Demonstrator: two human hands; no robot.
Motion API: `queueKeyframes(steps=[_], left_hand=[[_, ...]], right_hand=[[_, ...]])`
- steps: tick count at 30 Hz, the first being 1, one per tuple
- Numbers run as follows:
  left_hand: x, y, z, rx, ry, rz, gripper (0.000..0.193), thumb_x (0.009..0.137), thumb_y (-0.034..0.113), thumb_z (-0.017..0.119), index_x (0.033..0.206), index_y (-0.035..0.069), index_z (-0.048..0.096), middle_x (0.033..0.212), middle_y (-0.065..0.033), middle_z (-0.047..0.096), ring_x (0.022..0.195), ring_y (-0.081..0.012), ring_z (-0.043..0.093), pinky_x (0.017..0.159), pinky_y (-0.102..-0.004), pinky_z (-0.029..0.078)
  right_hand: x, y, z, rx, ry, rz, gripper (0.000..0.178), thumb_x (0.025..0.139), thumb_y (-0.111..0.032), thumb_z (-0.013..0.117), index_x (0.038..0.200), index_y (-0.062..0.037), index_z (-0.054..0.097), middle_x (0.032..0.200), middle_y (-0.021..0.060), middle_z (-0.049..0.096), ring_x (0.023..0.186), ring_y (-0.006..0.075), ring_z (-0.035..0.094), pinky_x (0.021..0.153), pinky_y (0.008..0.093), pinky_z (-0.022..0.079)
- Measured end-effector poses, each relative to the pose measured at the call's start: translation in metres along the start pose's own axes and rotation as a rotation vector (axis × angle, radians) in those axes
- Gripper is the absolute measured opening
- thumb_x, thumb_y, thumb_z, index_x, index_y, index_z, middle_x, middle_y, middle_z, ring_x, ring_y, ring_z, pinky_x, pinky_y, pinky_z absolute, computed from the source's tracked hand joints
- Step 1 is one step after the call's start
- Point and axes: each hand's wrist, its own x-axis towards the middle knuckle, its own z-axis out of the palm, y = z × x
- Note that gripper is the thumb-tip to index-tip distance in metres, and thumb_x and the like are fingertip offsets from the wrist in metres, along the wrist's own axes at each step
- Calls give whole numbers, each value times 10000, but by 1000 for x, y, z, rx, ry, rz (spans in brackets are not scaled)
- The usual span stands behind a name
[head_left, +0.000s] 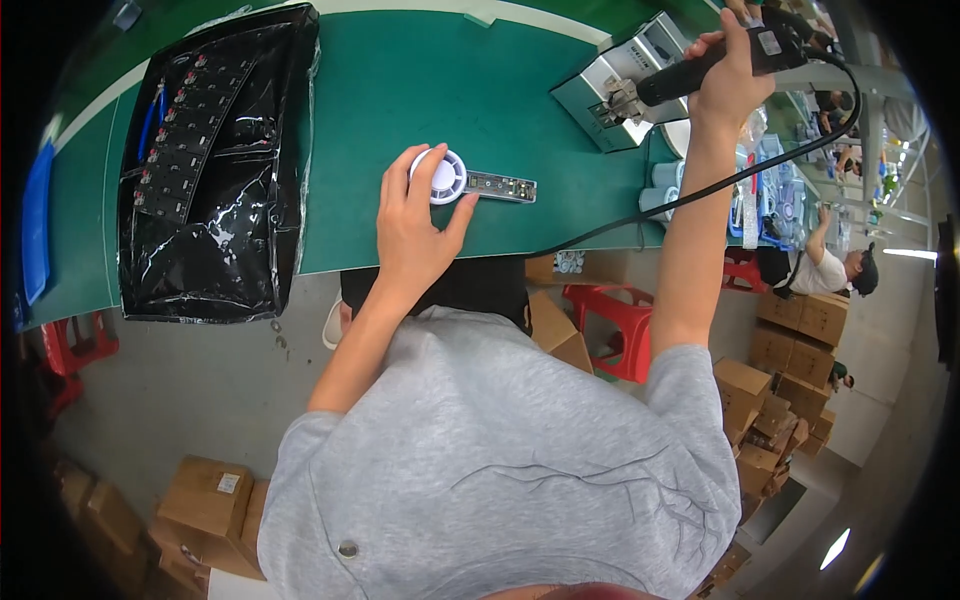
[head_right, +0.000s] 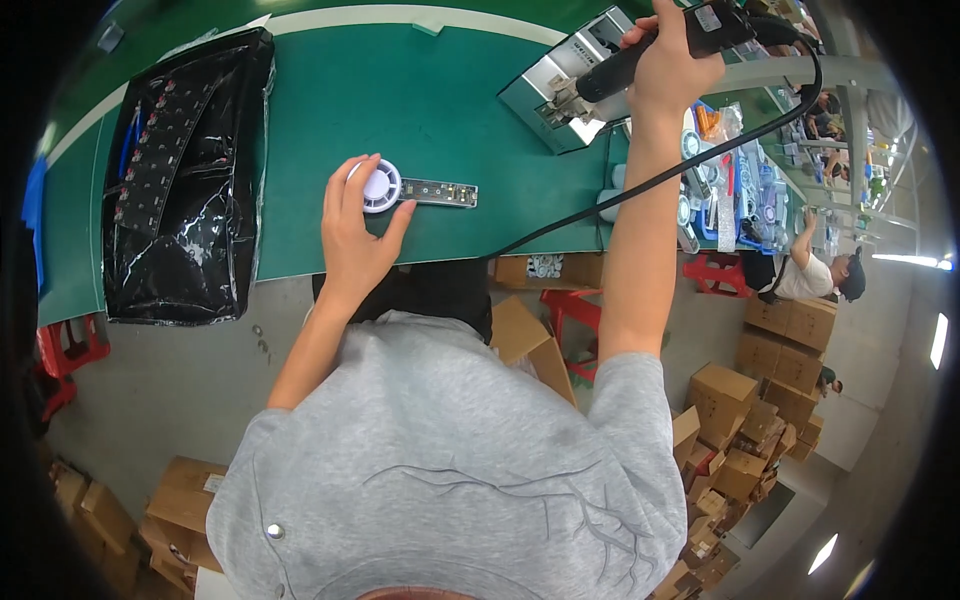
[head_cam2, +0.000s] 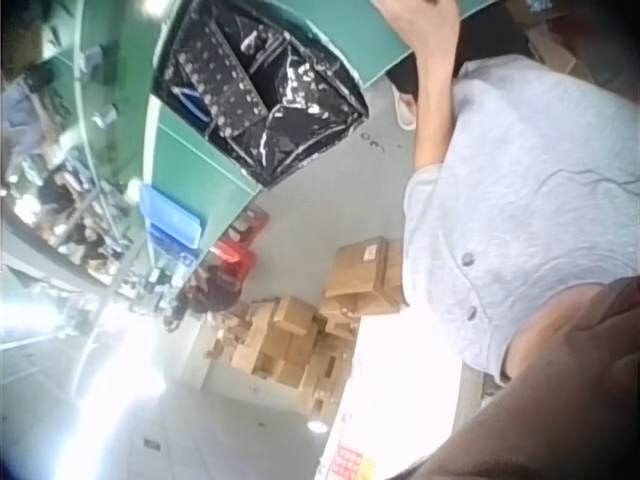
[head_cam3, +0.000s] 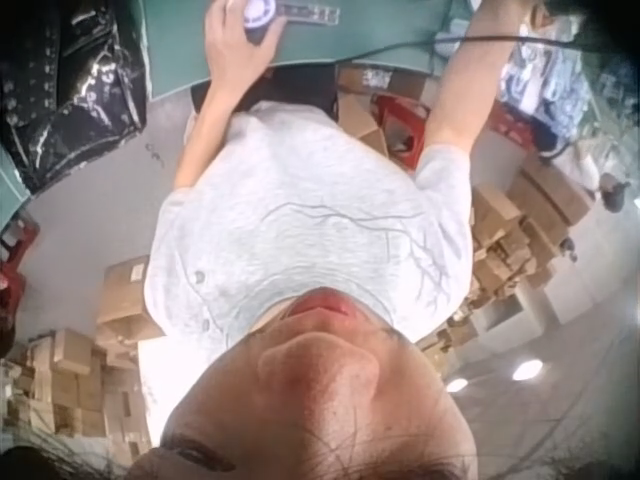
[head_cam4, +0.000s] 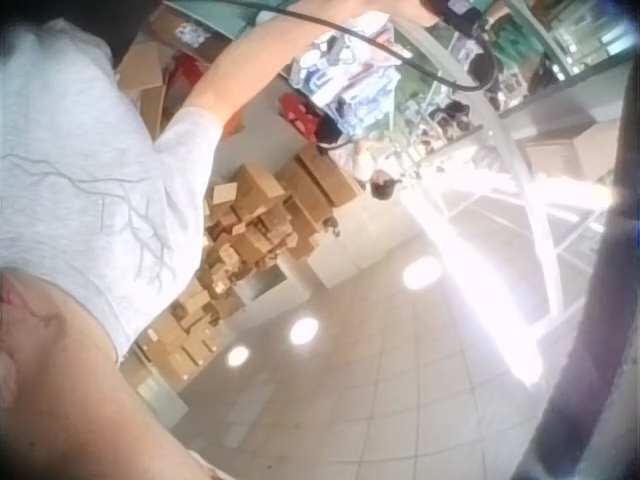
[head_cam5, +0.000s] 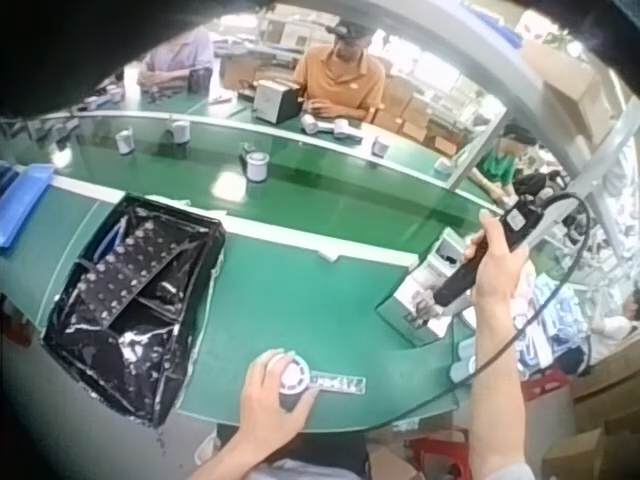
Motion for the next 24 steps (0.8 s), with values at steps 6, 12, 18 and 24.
queueKeyframes(steps=[6,12,18,24], left_hand=[[0,-1,-1,-12,9,-2,604,859,164,865,1401,55,620,1384,-201,585,1226,-405,607,1001,-466,538],[0,-2,-1,-6,13,10,641,831,153,884,1404,76,608,1367,-203,589,1212,-417,611,991,-476,545],[0,-1,-3,5,27,18,649,820,149,891,1401,87,609,1364,-197,589,1208,-417,611,979,-479,551],[0,-1,-3,4,11,10,649,819,146,888,1400,80,608,1366,-200,583,1209,-420,610,978,-480,553]], right_hand=[[-78,-26,23,229,-226,212,175,957,-113,764,935,-8,626,711,101,625,518,206,605,521,344,527],[-150,-68,38,409,-574,138,164,1026,-152,629,1095,-8,590,882,150,651,607,209,617,611,371,547],[-170,-67,61,369,-484,178,256,929,-79,794,1068,4,596,774,114,672,578,169,652,573,303,554],[-172,-61,66,327,-482,172,292,915,-98,809,1077,7,589,737,100,665,563,162,647,564,292,540]])
